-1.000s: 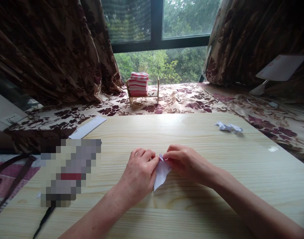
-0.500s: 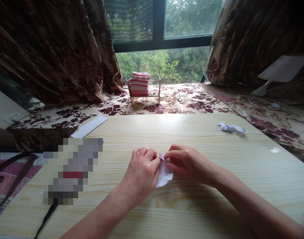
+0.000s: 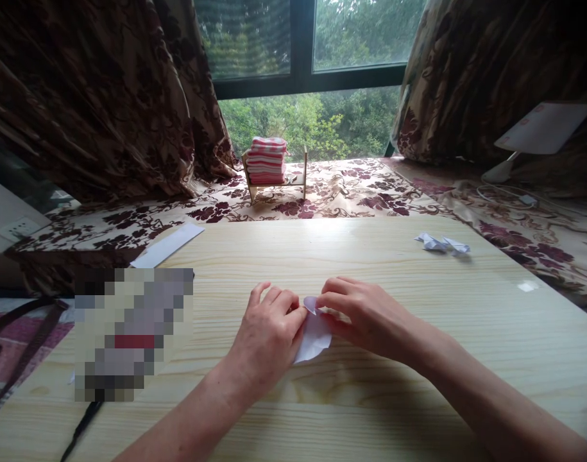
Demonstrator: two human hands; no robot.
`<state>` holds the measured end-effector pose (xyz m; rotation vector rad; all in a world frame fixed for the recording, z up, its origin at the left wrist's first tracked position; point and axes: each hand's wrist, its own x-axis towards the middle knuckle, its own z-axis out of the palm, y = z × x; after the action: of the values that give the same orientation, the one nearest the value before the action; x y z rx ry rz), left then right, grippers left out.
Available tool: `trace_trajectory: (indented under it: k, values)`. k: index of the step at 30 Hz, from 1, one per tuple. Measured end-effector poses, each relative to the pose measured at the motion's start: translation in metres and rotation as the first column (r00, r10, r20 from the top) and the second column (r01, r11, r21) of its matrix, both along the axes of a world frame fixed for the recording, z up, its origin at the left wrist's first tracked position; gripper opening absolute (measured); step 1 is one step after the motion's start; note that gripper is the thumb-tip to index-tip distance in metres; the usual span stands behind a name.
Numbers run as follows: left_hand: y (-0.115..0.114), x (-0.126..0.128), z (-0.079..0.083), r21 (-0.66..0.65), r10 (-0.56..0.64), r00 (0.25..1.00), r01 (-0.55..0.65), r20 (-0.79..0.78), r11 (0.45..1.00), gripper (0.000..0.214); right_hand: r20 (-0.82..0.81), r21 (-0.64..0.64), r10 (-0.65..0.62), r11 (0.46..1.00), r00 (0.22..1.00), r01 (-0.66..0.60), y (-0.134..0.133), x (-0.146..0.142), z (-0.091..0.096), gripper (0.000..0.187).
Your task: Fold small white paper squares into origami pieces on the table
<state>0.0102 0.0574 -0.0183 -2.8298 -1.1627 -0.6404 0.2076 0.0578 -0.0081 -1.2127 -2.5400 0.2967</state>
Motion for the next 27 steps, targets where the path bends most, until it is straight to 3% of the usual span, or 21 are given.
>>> trace_trajectory:
  k: [8,14,21,27]
  values:
    - [-0.002,0.000,0.003,-0.031,0.010,0.998,-0.012,-0.065,0.999,0.016,-0.044,-0.047,-0.001,0.999,0.999,-0.001,0.000,0.002,0.000,0.013]
    - [-0.004,0.000,0.004,-0.026,0.010,0.997,-0.012,-0.073,1.000,0.016,-0.012,0.000,-0.025,1.000,1.000,0.025,-0.001,-0.005,0.000,0.032]
    - [-0.004,-0.001,0.003,-0.032,0.016,0.996,-0.018,-0.088,0.999,0.016,-0.008,0.006,-0.057,0.998,0.998,0.057,-0.002,-0.008,0.001,0.015]
    - [-0.004,0.000,0.003,-0.004,0.013,0.995,-0.013,-0.097,1.000,0.017,0.003,0.006,-0.067,0.998,0.998,0.067,-0.001,-0.009,-0.001,0.016]
